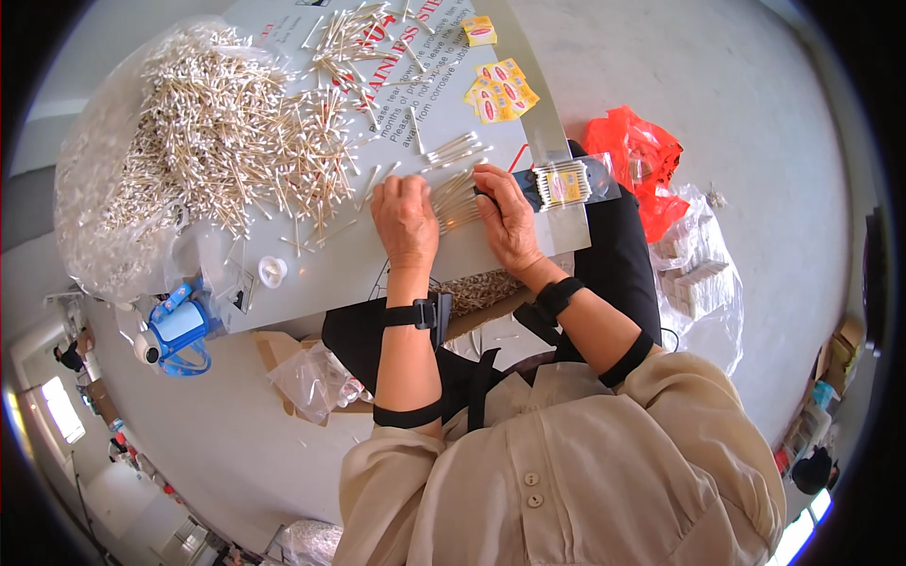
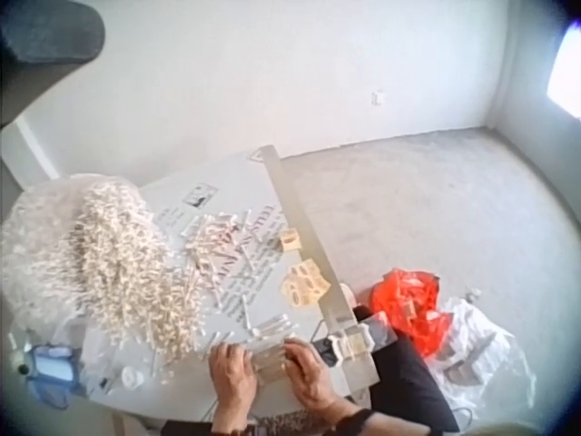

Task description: Manually sorting and packing cotton swabs into small plastic boxes and applying adhesive labels.

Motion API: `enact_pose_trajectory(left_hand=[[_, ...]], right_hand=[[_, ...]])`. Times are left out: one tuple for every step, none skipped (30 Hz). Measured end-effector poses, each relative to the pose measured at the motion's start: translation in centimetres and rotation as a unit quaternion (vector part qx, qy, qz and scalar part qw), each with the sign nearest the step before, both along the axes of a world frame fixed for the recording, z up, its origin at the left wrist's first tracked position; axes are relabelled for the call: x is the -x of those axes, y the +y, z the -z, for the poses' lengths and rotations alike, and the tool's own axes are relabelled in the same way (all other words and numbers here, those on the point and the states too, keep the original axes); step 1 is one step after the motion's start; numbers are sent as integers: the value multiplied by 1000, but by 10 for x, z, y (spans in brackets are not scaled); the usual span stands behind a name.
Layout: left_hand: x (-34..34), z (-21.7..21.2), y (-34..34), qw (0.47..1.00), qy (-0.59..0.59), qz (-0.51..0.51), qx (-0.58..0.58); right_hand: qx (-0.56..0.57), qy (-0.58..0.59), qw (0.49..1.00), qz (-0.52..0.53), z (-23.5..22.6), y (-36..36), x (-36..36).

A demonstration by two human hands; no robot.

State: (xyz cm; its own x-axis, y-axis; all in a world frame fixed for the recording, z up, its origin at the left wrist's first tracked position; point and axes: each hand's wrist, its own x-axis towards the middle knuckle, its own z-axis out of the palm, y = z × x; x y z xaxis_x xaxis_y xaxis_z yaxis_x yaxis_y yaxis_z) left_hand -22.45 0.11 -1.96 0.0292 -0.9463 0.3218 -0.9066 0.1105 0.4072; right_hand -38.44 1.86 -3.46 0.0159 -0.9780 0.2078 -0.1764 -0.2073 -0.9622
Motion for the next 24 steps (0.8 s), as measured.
enact_pose_trajectory(left_hand=[[1, -1, -2, 999, 11, -32, 25], [-5, 0, -4, 996, -3, -84, 37], [-13, 1, -6, 996, -3, -83, 37], [-21, 1, -7, 993, -32, -113, 17], [-28, 1, -8, 988, -62, -143, -5], [-32, 1, -11, 988, -76, -134, 4], [-36, 1, -11, 988, -77, -133, 3], [-39, 1, -12, 990, -83, -116, -17], [-40, 1, -12, 990, -89, -99, -38], [-42, 1, -10, 990, -89, -98, -39], [-42, 0, -7, 992, -77, -84, -49], [-42, -1, -3, 994, -64, -70, -60], [-40, -2, 0, 994, -64, -69, -60], [-37, -5, 5, 996, -49, -46, -63], [-34, -6, 6, 997, -34, -24, -66], [-29, -7, 6, 997, -33, -22, -66], [-25, -9, 4, 998, -26, -3, -64], [-20, -10, 2, 998, -19, 16, -61], [-14, -11, -1, 998, -18, 17, -60], [-9, -11, -6, 998, -12, 36, -47], [-5, -11, -10, 998, -5, 55, -35], [-1, -12, -14, 996, -16, 70, -57], [5, -12, -14, 996, -15, 70, -58], [10, -12, -14, 997, 24, 62, -31]], right_hand=[[1, -1, 1000, -1, 1, 0, 0], [1, -1, 1000, -1, 0, 0, 0], [2, -1, 1000, -1, 0, 0, 0], [-3, -1, 1000, -5, -1, 0, 0], [-8, -2, 1000, -9, -2, 0, 0], [-9, -2, 1000, -9, -1, 0, 0], [-7, -1, 1000, -8, -1, 0, 0], [-6, 2, 1000, -7, -2, 0, 0], [-7, 1, 1000, -6, -2, 0, 0], [-9, -7, 1000, -8, -2, 0, 0], [-11, -15, 1000, -9, -2, 0, 0], [-11, -15, 1000, -8, -1, 0, 0], [-11, -14, 1000, -7, -1, 0, 0], [-11, -12, 1000, -7, -1, 0, 1], [-11, -11, 1000, -6, -1, 0, 1], [-11, -19, 1000, 1, 0, 0, 1], [-10, -27, 1000, 6, -1, 0, 1], [-9, -26, 1000, 6, 0, 0, 1], [-18, -43, 999, 13, 2, 0, 1], [-27, -61, 998, 19, 3, 0, 0], [-26, -60, 998, 20, 3, 1, 0], [-71, -72, 995, 23, 3, 3, -1], [-118, -84, 989, 26, -1, 4, -1], [-118, -83, 989, 27, -5, 1, -1]])
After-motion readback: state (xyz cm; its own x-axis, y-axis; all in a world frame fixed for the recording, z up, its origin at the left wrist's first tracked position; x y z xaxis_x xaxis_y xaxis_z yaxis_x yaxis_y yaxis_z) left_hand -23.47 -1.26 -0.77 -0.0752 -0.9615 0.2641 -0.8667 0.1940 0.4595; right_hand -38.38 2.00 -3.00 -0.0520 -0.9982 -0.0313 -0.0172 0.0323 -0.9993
